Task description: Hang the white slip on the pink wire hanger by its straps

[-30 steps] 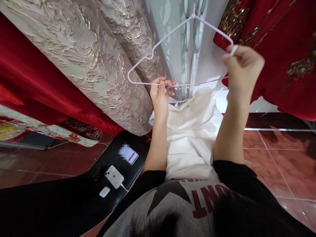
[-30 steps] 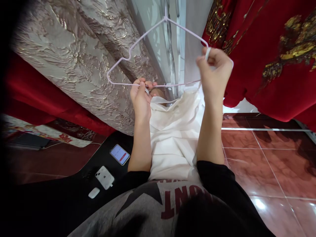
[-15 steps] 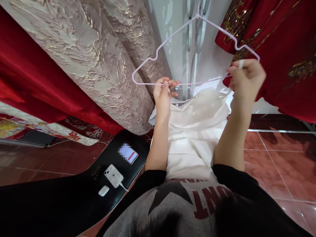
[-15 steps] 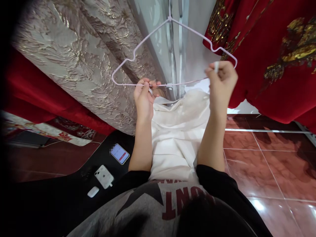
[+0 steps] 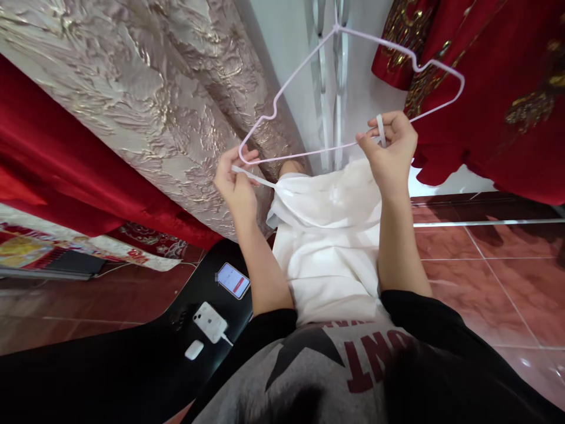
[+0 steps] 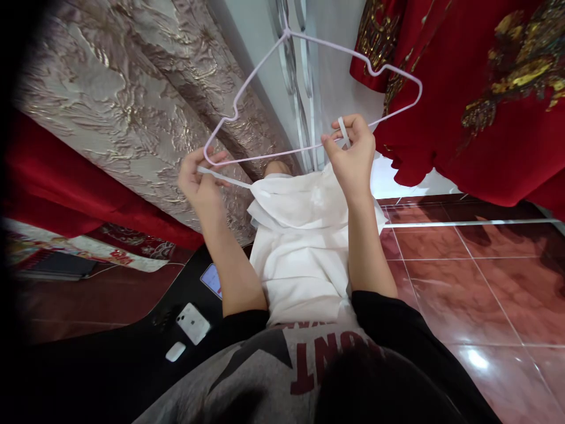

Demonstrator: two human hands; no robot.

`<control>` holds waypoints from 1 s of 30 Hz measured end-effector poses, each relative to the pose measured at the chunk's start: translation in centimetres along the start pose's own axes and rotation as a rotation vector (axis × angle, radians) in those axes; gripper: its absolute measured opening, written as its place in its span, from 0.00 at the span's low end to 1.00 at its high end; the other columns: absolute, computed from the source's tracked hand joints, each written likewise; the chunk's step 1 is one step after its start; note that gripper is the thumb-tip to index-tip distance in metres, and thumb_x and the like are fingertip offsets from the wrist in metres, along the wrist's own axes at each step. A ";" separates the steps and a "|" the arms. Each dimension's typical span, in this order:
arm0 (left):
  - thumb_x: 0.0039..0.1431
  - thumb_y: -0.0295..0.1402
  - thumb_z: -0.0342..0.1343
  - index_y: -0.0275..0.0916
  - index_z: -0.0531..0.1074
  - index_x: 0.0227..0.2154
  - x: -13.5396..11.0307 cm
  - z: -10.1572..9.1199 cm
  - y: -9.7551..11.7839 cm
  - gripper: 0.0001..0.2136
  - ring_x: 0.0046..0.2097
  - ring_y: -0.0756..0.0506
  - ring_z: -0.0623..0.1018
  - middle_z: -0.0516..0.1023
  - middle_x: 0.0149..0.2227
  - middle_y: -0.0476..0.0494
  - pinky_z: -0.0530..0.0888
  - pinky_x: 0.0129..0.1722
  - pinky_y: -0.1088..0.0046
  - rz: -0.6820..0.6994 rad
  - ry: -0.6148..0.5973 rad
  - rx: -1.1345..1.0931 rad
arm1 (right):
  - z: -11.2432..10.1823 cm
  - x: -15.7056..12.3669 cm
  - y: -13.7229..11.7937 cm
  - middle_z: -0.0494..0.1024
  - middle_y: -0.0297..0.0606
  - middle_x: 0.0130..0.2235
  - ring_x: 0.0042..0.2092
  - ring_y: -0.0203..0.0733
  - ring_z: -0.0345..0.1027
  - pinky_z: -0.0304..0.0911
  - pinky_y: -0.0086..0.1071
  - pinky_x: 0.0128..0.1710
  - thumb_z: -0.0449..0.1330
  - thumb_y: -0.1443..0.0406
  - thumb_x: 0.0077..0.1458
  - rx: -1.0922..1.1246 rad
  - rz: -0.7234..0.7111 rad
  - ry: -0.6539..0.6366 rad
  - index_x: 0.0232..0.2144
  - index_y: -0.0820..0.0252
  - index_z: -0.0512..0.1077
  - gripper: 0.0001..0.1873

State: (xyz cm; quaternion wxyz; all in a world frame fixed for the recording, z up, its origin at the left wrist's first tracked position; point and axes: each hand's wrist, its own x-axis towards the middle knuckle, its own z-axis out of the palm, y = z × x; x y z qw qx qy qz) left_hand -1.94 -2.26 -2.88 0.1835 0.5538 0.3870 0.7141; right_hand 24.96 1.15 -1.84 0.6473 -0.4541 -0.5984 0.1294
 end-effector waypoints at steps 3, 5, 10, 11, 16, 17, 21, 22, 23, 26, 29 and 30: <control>0.63 0.34 0.56 0.45 0.73 0.46 0.2 -1.8 0.9 0.10 0.50 0.39 0.77 0.79 0.45 0.43 0.73 0.32 0.68 0.040 -0.066 0.079 | 0.1 -0.1 -0.4 0.73 0.36 0.34 0.37 0.39 0.68 0.64 0.37 0.36 0.62 0.56 0.52 0.022 0.021 0.013 0.36 0.55 0.63 0.14; 0.62 0.39 0.61 0.48 0.72 0.47 0.7 -2.2 1.3 0.12 0.52 0.38 0.76 0.79 0.45 0.45 0.75 0.39 0.66 0.035 -0.075 0.082 | 0.2 -0.2 -0.7 0.74 0.37 0.34 0.37 0.39 0.67 0.64 0.38 0.37 0.61 0.54 0.53 -0.003 0.035 -0.025 0.36 0.53 0.62 0.14; 0.58 0.36 0.68 0.45 0.71 0.45 3.4 -1.2 1.6 0.15 0.52 0.39 0.75 0.76 0.41 0.54 0.70 0.55 0.55 -0.036 -0.097 0.046 | 0.6 -0.4 -0.9 0.72 0.35 0.33 0.35 0.36 0.67 0.66 0.38 0.37 0.63 0.55 0.52 0.098 0.024 -0.070 0.33 0.52 0.62 0.14; 0.57 0.34 0.69 0.44 0.71 0.44 4.0 -0.8 1.7 0.15 0.52 0.39 0.74 0.75 0.39 0.54 0.69 0.56 0.54 -0.062 -0.115 0.063 | 0.6 -0.4 -0.7 0.72 0.35 0.33 0.35 0.35 0.67 0.67 0.37 0.38 0.64 0.56 0.51 0.122 0.016 -0.066 0.32 0.53 0.62 0.14; 0.55 0.24 0.69 0.43 0.70 0.44 6.3 1.3 3.5 0.18 0.50 0.42 0.73 0.72 0.38 0.55 0.67 0.57 0.59 -0.004 -0.234 0.184 | 0.9 -0.3 0.3 0.74 0.36 0.38 0.39 0.37 0.70 0.69 0.40 0.41 0.60 0.55 0.54 0.047 -0.012 -0.126 0.37 0.56 0.64 0.14; 0.55 0.22 0.69 0.43 0.69 0.45 6.5 1.6 4.0 0.18 0.50 0.43 0.73 0.72 0.39 0.55 0.67 0.57 0.61 0.026 -0.258 0.209 | 0.9 -0.3 0.4 0.74 0.37 0.39 0.40 0.38 0.70 0.70 0.40 0.42 0.59 0.55 0.55 0.033 -0.020 -0.134 0.38 0.56 0.64 0.14; 0.56 0.16 0.66 0.43 0.69 0.45 5.8 3.4 5.9 0.20 0.50 0.47 0.71 0.71 0.41 0.57 0.65 0.58 0.70 0.127 -0.288 0.278 | 0.8 -0.4 0.3 0.75 0.38 0.41 0.43 0.40 0.72 0.70 0.41 0.43 0.60 0.57 0.54 0.021 -0.012 -0.154 0.39 0.55 0.65 0.13; 0.57 0.16 0.64 0.42 0.70 0.45 5.3 3.9 6.1 0.18 0.49 0.47 0.71 0.72 0.41 0.57 0.64 0.58 0.71 0.145 -0.260 0.264 | 0.7 -0.5 0.1 0.75 0.38 0.41 0.43 0.40 0.72 0.70 0.40 0.43 0.61 0.57 0.54 0.017 -0.008 -0.162 0.38 0.55 0.65 0.13; 0.60 0.17 0.62 0.41 0.70 0.44 4.8 4.5 6.0 0.15 0.49 0.48 0.71 0.72 0.42 0.56 0.64 0.57 0.73 0.167 -0.209 0.234 | 0.7 -0.5 -0.1 0.75 0.38 0.41 0.43 0.41 0.72 0.70 0.40 0.43 0.61 0.58 0.54 0.011 -0.007 -0.167 0.38 0.56 0.65 0.12; 0.69 0.25 0.54 0.40 0.70 0.42 2.7 6.5 4.8 0.04 0.48 0.47 0.72 0.72 0.43 0.51 0.67 0.54 0.71 0.274 -0.090 0.136 | 0.7 -0.6 -0.5 0.76 0.38 0.39 0.42 0.40 0.72 0.70 0.40 0.43 0.60 0.59 0.55 0.001 -0.006 -0.153 0.36 0.56 0.66 0.09; 0.72 0.34 0.49 0.43 0.70 0.43 0.4 8.1 2.7 0.05 0.49 0.43 0.75 0.75 0.43 0.47 0.68 0.54 0.64 0.316 -0.301 0.271 | 0.6 -0.5 -0.8 0.76 0.34 0.34 0.35 0.35 0.71 0.69 0.35 0.39 0.58 0.59 0.58 0.091 0.017 -0.127 0.35 0.56 0.69 0.07; 0.71 0.35 0.50 0.44 0.71 0.43 -0.2 8.5 2.2 0.06 0.50 0.41 0.75 0.76 0.43 0.47 0.67 0.55 0.62 0.325 -0.389 0.354 | 0.5 -0.4 -0.9 0.77 0.33 0.33 0.31 0.32 0.68 0.68 0.32 0.34 0.56 0.61 0.59 0.140 0.042 -0.120 0.35 0.56 0.71 0.06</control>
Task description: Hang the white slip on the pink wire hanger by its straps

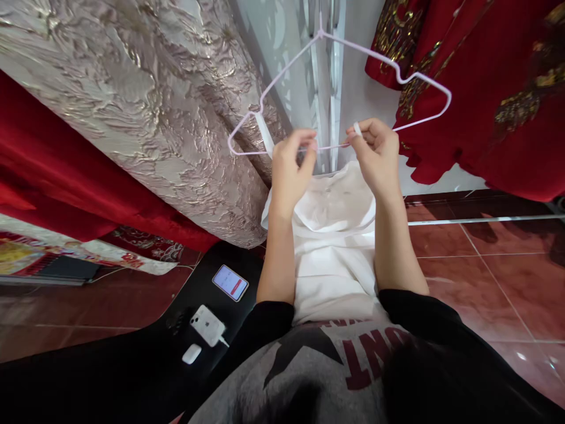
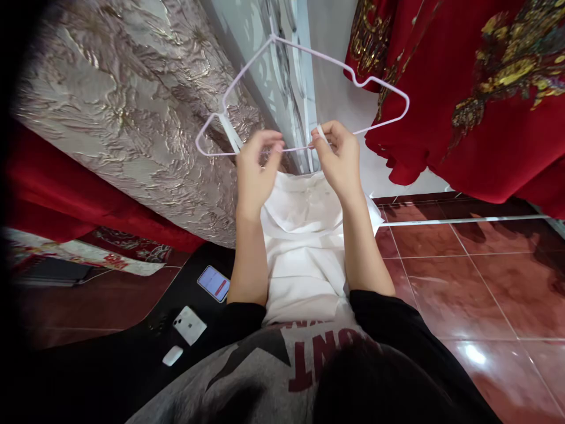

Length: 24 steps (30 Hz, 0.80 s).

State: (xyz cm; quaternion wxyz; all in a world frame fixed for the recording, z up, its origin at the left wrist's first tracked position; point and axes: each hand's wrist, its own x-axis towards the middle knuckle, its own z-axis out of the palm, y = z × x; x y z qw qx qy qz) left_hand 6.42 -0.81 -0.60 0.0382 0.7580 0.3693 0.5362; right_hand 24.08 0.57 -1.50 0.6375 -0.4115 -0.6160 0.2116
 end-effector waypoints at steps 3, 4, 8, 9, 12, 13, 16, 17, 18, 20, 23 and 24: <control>0.71 0.32 0.48 0.45 0.71 0.46 -0.9 1.2 0.0 0.08 0.51 0.40 0.75 0.78 0.46 0.46 0.64 0.57 0.58 0.037 -0.159 0.172 | -1.1 0.4 -0.5 0.80 0.33 0.33 0.20 0.26 0.59 0.56 0.26 0.20 0.48 0.69 0.59 0.123 0.040 0.133 0.35 0.58 0.75 0.14; 0.72 0.30 0.47 0.45 0.72 0.46 -0.9 1.3 0.1 0.09 0.50 0.40 0.75 0.78 0.46 0.46 0.64 0.57 0.58 0.041 -0.167 0.201 | -1.8 0.6 -0.6 0.81 0.34 0.34 0.18 0.25 0.58 0.52 0.26 0.18 0.46 0.72 0.57 0.145 0.021 0.220 0.34 0.59 0.76 0.17; 0.71 0.27 0.45 0.45 0.73 0.43 -0.8 0.9 0.2 0.12 0.47 0.41 0.76 0.79 0.43 0.47 0.65 0.54 0.59 0.016 -0.135 0.219 | -5.6 1.3 -0.7 0.81 0.31 0.32 0.21 0.26 0.65 0.57 0.24 0.21 0.44 0.79 0.48 0.122 -0.177 0.551 0.32 0.60 0.80 0.26; 0.71 0.27 0.46 0.45 0.74 0.42 -0.8 0.9 0.1 0.11 0.46 0.41 0.76 0.79 0.42 0.47 0.65 0.53 0.59 0.013 -0.130 0.214 | -6.6 1.4 -0.5 0.81 0.29 0.31 0.24 0.26 0.68 0.60 0.23 0.23 0.44 0.81 0.47 0.091 -0.218 0.595 0.32 0.58 0.81 0.28; 0.70 0.26 0.47 0.45 0.74 0.41 -0.8 0.9 0.2 0.11 0.45 0.42 0.76 0.79 0.40 0.48 0.65 0.52 0.61 0.008 -0.124 0.201 | -8.9 2.0 0.3 0.82 0.27 0.32 0.36 0.31 0.75 0.69 0.28 0.38 0.47 0.83 0.47 0.015 -0.310 0.608 0.33 0.56 0.82 0.28; 0.70 0.26 0.47 0.44 0.75 0.41 -0.8 1.0 0.3 0.11 0.45 0.42 0.76 0.79 0.40 0.48 0.66 0.51 0.61 0.007 -0.124 0.195 | -9.4 2.3 0.6 0.82 0.28 0.33 0.38 0.34 0.76 0.70 0.32 0.43 0.50 0.82 0.49 0.009 -0.335 0.590 0.35 0.56 0.81 0.25; 0.70 0.26 0.48 0.44 0.75 0.40 -0.8 1.1 0.6 0.11 0.43 0.43 0.76 0.80 0.38 0.49 0.66 0.50 0.63 -0.004 -0.119 0.179 | -10.3 3.2 1.7 0.82 0.30 0.34 0.40 0.39 0.78 0.72 0.40 0.45 0.60 0.75 0.49 0.017 -0.380 0.632 0.36 0.60 0.80 0.14; 0.70 0.25 0.49 0.44 0.75 0.39 -0.8 1.1 0.6 0.10 0.42 0.43 0.76 0.80 0.38 0.50 0.66 0.49 0.63 -0.013 -0.115 0.183 | -10.6 3.4 2.0 0.81 0.30 0.34 0.39 0.39 0.78 0.71 0.39 0.44 0.62 0.73 0.47 0.016 -0.378 0.666 0.36 0.61 0.80 0.12; 0.69 0.25 0.49 0.43 0.75 0.39 -0.8 1.0 0.6 0.10 0.41 0.43 0.76 0.80 0.37 0.50 0.66 0.50 0.62 -0.023 -0.110 0.190 | -10.8 3.7 2.2 0.81 0.29 0.33 0.38 0.39 0.78 0.71 0.39 0.43 0.63 0.70 0.46 0.020 -0.371 0.697 0.35 0.61 0.80 0.11; 0.69 0.25 0.49 0.43 0.75 0.38 -0.8 0.8 0.5 0.11 0.41 0.43 0.76 0.80 0.37 0.50 0.65 0.51 0.61 -0.037 -0.110 0.203 | -11.1 4.1 2.3 0.80 0.29 0.31 0.39 0.38 0.78 0.70 0.38 0.43 0.64 0.66 0.46 0.032 -0.356 0.683 0.35 0.61 0.80 0.11; 0.69 0.24 0.49 0.43 0.75 0.38 -0.8 0.5 0.2 0.11 0.42 0.43 0.76 0.80 0.38 0.50 0.65 0.51 0.61 -0.034 -0.125 0.195 | -10.8 4.5 1.2 0.80 0.32 0.29 0.36 0.36 0.77 0.69 0.34 0.39 0.65 0.65 0.48 -0.036 -0.341 0.485 0.34 0.62 0.81 0.10; 0.69 0.24 0.49 0.43 0.75 0.38 -0.8 0.5 0.2 0.11 0.42 0.43 0.76 0.80 0.38 0.50 0.65 0.51 0.61 -0.032 -0.125 0.192 | -10.4 4.6 0.6 0.80 0.34 0.30 0.35 0.36 0.76 0.68 0.32 0.37 0.65 0.66 0.48 -0.079 -0.341 0.408 0.33 0.62 0.81 0.09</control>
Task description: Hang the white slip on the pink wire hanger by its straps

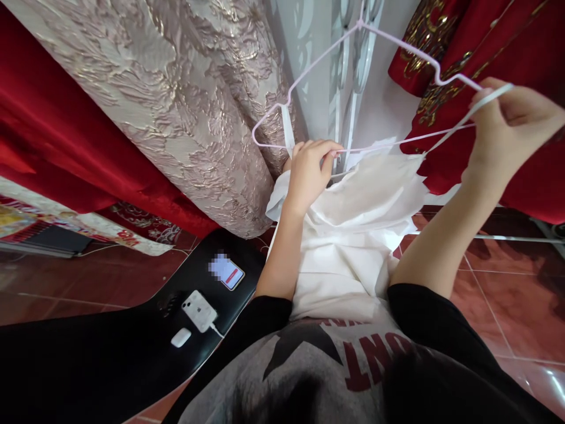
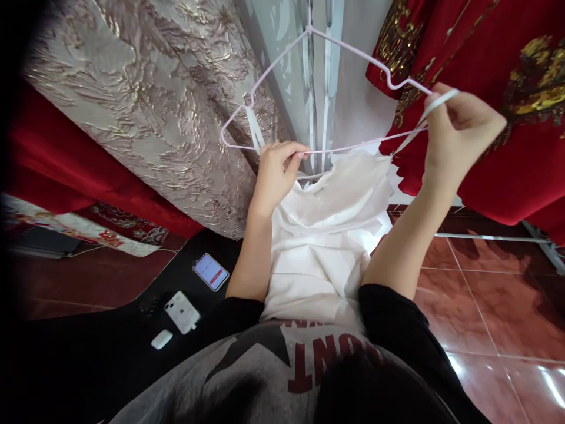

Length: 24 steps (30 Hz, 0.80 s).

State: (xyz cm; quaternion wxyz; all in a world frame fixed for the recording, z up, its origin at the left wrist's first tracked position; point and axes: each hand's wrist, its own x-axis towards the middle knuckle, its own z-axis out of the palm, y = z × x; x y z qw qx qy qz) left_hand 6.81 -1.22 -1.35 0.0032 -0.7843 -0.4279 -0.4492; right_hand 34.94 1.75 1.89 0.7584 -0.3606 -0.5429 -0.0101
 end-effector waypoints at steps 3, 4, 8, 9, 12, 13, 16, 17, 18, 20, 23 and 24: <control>0.69 0.23 0.49 0.43 0.74 0.38 0.0 0.1 0.0 0.11 0.42 0.43 0.76 0.80 0.38 0.50 0.65 0.50 0.62 0.000 0.002 0.000 | 1.3 0.6 -2.1 0.80 0.36 0.31 0.34 0.35 0.74 0.65 0.31 0.33 0.66 0.66 0.48 -0.072 -0.017 -0.178 0.34 0.63 0.80 0.09; 0.69 0.23 0.49 0.43 0.74 0.38 0.0 0.2 0.1 0.11 0.42 0.43 0.76 0.80 0.38 0.50 0.65 0.50 0.62 -0.001 -0.002 -0.001 | 1.7 0.8 -2.7 0.79 0.37 0.31 0.33 0.34 0.73 0.64 0.30 0.33 0.66 0.66 0.48 -0.092 -0.014 -0.210 0.34 0.64 0.80 0.09; 0.70 0.24 0.48 0.42 0.74 0.38 -0.1 0.3 0.6 0.10 0.42 0.44 0.76 0.80 0.38 0.50 0.65 0.50 0.63 0.009 -0.005 -0.017 | 2.3 1.4 -4.7 0.78 0.39 0.32 0.32 0.34 0.69 0.59 0.30 0.31 0.67 0.71 0.44 -0.171 -0.056 -0.273 0.33 0.64 0.78 0.09; 0.70 0.24 0.48 0.42 0.74 0.38 -0.1 0.3 0.7 0.10 0.42 0.44 0.76 0.79 0.38 0.50 0.65 0.50 0.63 0.012 0.000 -0.020 | 2.4 1.4 -5.0 0.78 0.39 0.34 0.34 0.35 0.69 0.59 0.31 0.33 0.66 0.73 0.42 -0.190 -0.090 -0.269 0.34 0.63 0.77 0.12; 0.70 0.25 0.48 0.42 0.74 0.38 -0.2 0.4 0.8 0.11 0.41 0.44 0.75 0.79 0.37 0.50 0.65 0.49 0.64 0.017 0.007 -0.020 | 2.5 1.1 -5.6 0.77 0.37 0.39 0.40 0.38 0.70 0.62 0.32 0.40 0.67 0.76 0.39 -0.264 -0.197 -0.214 0.38 0.61 0.76 0.19; 0.70 0.25 0.47 0.42 0.74 0.38 -0.2 0.4 0.8 0.11 0.42 0.44 0.75 0.79 0.37 0.50 0.65 0.49 0.64 0.017 0.007 -0.019 | 2.6 0.9 -5.6 0.77 0.37 0.39 0.41 0.39 0.70 0.62 0.33 0.41 0.67 0.76 0.38 -0.274 -0.218 -0.202 0.38 0.60 0.76 0.20; 0.71 0.26 0.47 0.43 0.73 0.39 -0.3 0.2 0.6 0.11 0.42 0.44 0.76 0.79 0.38 0.50 0.65 0.50 0.63 0.012 -0.003 -0.004 | 3.0 0.1 -5.7 0.77 0.38 0.39 0.42 0.41 0.70 0.65 0.35 0.42 0.64 0.79 0.37 -0.238 -0.222 -0.218 0.36 0.61 0.77 0.20; 0.71 0.26 0.47 0.43 0.73 0.39 -0.3 0.2 0.5 0.11 0.42 0.44 0.76 0.79 0.38 0.50 0.65 0.50 0.63 0.010 -0.005 -0.001 | 3.0 -0.2 -5.8 0.76 0.38 0.39 0.43 0.42 0.70 0.66 0.37 0.45 0.64 0.80 0.36 -0.246 -0.211 -0.244 0.36 0.61 0.77 0.21; 0.71 0.26 0.47 0.43 0.73 0.39 -0.3 0.2 0.4 0.11 0.42 0.44 0.76 0.79 0.38 0.50 0.65 0.50 0.63 0.009 -0.005 0.000 | 3.0 -0.5 -5.9 0.76 0.38 0.40 0.45 0.43 0.70 0.66 0.40 0.49 0.64 0.80 0.35 -0.271 -0.200 -0.277 0.37 0.60 0.76 0.23; 0.71 0.26 0.47 0.43 0.73 0.39 -0.4 0.2 0.4 0.11 0.41 0.44 0.75 0.79 0.38 0.50 0.64 0.50 0.63 0.008 0.006 -0.002 | 3.0 -1.5 -6.4 0.74 0.39 0.47 0.53 0.48 0.68 0.58 0.49 0.62 0.67 0.77 0.35 -0.329 -0.192 -0.379 0.41 0.58 0.75 0.27; 0.71 0.26 0.47 0.43 0.73 0.40 -0.5 0.3 0.8 0.11 0.43 0.43 0.75 0.79 0.39 0.49 0.64 0.51 0.62 0.001 0.020 0.007 | 3.2 -3.3 -7.2 0.64 0.42 0.60 0.65 0.53 0.55 0.46 0.52 0.70 0.67 0.71 0.42 -0.285 -0.193 -0.512 0.47 0.53 0.72 0.26; 0.71 0.26 0.47 0.44 0.73 0.40 -0.5 0.3 1.0 0.10 0.44 0.42 0.75 0.79 0.40 0.48 0.64 0.52 0.61 -0.001 0.016 0.010 | 3.5 -3.9 -7.4 0.63 0.41 0.61 0.66 0.54 0.54 0.47 0.53 0.69 0.66 0.68 0.46 -0.248 -0.191 -0.524 0.47 0.51 0.71 0.24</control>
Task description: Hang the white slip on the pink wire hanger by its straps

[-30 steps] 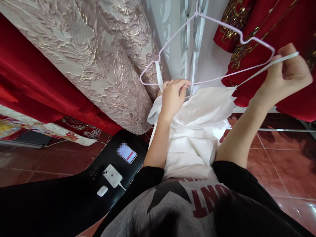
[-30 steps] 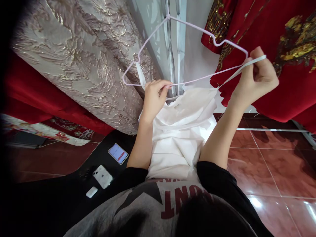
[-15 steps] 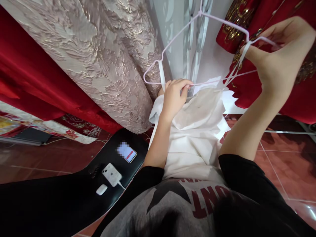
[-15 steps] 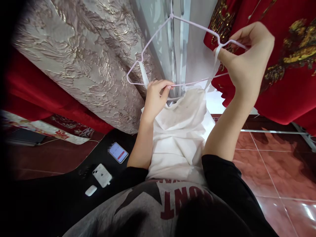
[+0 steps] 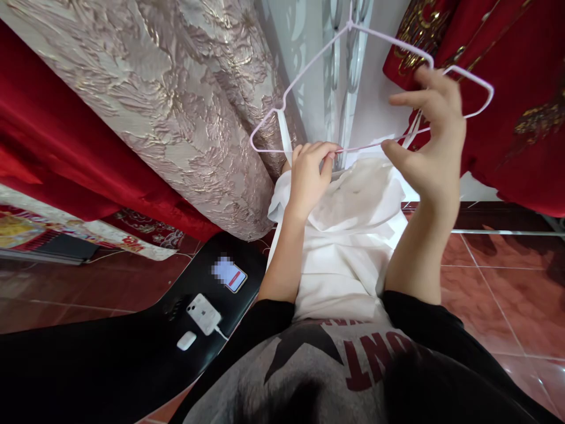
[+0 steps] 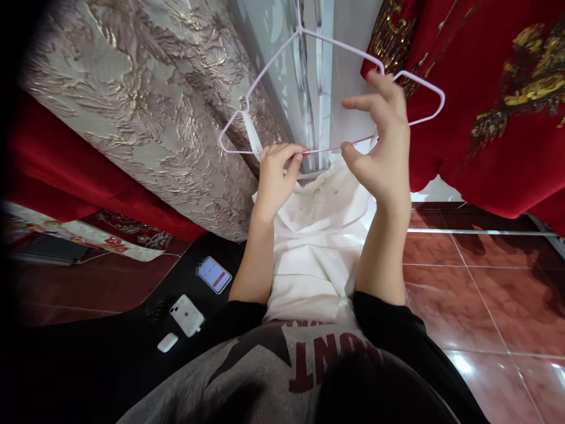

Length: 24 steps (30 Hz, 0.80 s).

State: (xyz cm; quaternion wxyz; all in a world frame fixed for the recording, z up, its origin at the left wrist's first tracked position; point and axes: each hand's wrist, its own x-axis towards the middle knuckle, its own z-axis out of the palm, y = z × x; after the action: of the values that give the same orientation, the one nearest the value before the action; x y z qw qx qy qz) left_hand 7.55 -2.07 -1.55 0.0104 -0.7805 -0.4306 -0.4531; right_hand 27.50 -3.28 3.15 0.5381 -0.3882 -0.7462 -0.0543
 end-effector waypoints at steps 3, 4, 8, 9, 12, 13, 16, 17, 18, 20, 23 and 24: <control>0.70 0.26 0.47 0.44 0.73 0.43 0.0 -0.2 0.5 0.10 0.48 0.41 0.74 0.78 0.45 0.47 0.64 0.54 0.60 0.000 -0.033 -0.004 | 1.9 -0.7 -0.6 0.71 0.38 0.56 0.63 0.55 0.59 0.46 0.60 0.68 0.61 0.62 0.54 0.048 0.022 -0.026 0.46 0.46 0.70 0.15; 0.70 0.26 0.47 0.44 0.73 0.44 0.0 -0.3 0.7 0.11 0.49 0.40 0.74 0.78 0.46 0.46 0.64 0.54 0.60 0.002 -0.045 -0.005 | 2.6 -0.8 -0.6 0.73 0.38 0.53 0.63 0.55 0.60 0.43 0.62 0.68 0.61 0.60 0.55 0.045 0.041 -0.047 0.45 0.45 0.70 0.14; 0.68 0.26 0.49 0.45 0.72 0.47 0.0 -0.5 0.8 0.11 0.53 0.40 0.73 0.77 0.50 0.46 0.62 0.58 0.58 0.018 -0.078 0.008 | 5.1 -1.5 0.0 0.77 0.36 0.48 0.58 0.52 0.65 0.40 0.61 0.68 0.57 0.55 0.58 0.059 0.107 -0.135 0.45 0.49 0.71 0.14; 0.68 0.26 0.49 0.45 0.72 0.48 -0.1 -0.4 0.8 0.11 0.54 0.40 0.72 0.77 0.51 0.46 0.62 0.59 0.58 0.024 -0.080 0.008 | 5.5 -1.8 0.1 0.78 0.36 0.47 0.55 0.50 0.68 0.43 0.60 0.68 0.56 0.55 0.59 0.073 0.109 -0.151 0.45 0.50 0.71 0.14; 0.67 0.26 0.49 0.46 0.71 0.48 -0.6 -0.4 0.4 0.11 0.60 0.39 0.68 0.73 0.55 0.45 0.60 0.62 0.56 -0.010 0.048 -0.002 | 5.8 -2.2 0.0 0.79 0.35 0.44 0.48 0.46 0.70 0.50 0.55 0.65 0.55 0.54 0.60 0.084 0.126 -0.175 0.43 0.51 0.72 0.13; 0.67 0.26 0.50 0.46 0.70 0.49 -0.8 -0.4 0.1 0.11 0.62 0.39 0.65 0.70 0.58 0.43 0.59 0.63 0.56 -0.051 0.152 0.004 | 5.8 -2.3 -0.1 0.79 0.35 0.43 0.47 0.46 0.69 0.51 0.54 0.63 0.55 0.54 0.60 0.080 0.136 -0.177 0.42 0.51 0.72 0.13; 0.65 0.26 0.52 0.47 0.63 0.54 -1.2 -1.0 -1.1 0.17 0.66 0.37 0.59 0.62 0.63 0.40 0.58 0.65 0.53 -0.191 0.447 0.025 | 5.7 -2.2 -0.4 0.79 0.34 0.41 0.45 0.45 0.69 0.52 0.52 0.61 0.54 0.54 0.61 0.071 0.156 -0.179 0.40 0.51 0.73 0.12; 0.65 0.25 0.52 0.48 0.60 0.56 -1.3 -1.2 -1.5 0.19 0.65 0.38 0.61 0.63 0.62 0.39 0.59 0.64 0.53 -0.212 0.471 0.017 | 5.7 -2.2 -0.4 0.79 0.34 0.40 0.45 0.45 0.68 0.52 0.52 0.61 0.54 0.54 0.61 0.067 0.157 -0.177 0.39 0.52 0.73 0.12; 0.65 0.25 0.52 0.48 0.58 0.57 -1.2 -1.4 -1.9 0.21 0.63 0.38 0.64 0.66 0.60 0.39 0.62 0.63 0.54 -0.218 0.450 0.001 | 5.7 -2.2 -0.4 0.79 0.34 0.40 0.45 0.45 0.68 0.52 0.51 0.61 0.54 0.55 0.61 0.063 0.157 -0.170 0.39 0.52 0.73 0.12; 0.66 0.26 0.50 0.50 0.55 0.59 -1.0 -1.9 -2.5 0.21 0.58 0.40 0.70 0.71 0.54 0.40 0.68 0.59 0.56 -0.217 0.364 -0.040 | 5.8 -2.2 -0.5 0.79 0.33 0.40 0.44 0.44 0.68 0.52 0.50 0.61 0.55 0.56 0.60 0.057 0.155 -0.155 0.38 0.52 0.73 0.11; 0.67 0.29 0.51 0.52 0.55 0.58 -0.4 -2.6 -2.6 0.20 0.57 0.40 0.71 0.71 0.54 0.40 0.70 0.57 0.57 -0.243 0.332 -0.100 | 6.0 -2.2 -0.5 0.79 0.32 0.40 0.44 0.43 0.68 0.53 0.49 0.60 0.55 0.57 0.60 0.067 0.156 -0.155 0.38 0.52 0.74 0.10; 0.67 0.31 0.53 0.52 0.55 0.58 -0.2 -2.8 -2.6 0.20 0.58 0.39 0.71 0.70 0.55 0.40 0.70 0.56 0.58 -0.249 0.340 -0.129 | 6.0 -2.2 -0.6 0.79 0.32 0.40 0.44 0.43 0.68 0.53 0.49 0.60 0.55 0.57 0.60 0.070 0.158 -0.155 0.38 0.52 0.74 0.10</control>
State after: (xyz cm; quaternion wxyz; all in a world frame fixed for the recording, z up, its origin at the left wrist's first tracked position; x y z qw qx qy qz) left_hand 3.77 -1.69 -1.08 -0.0231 -0.6327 -0.4858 -0.6026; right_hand 22.83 -1.82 -1.00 0.4945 -0.4300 -0.7540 0.0446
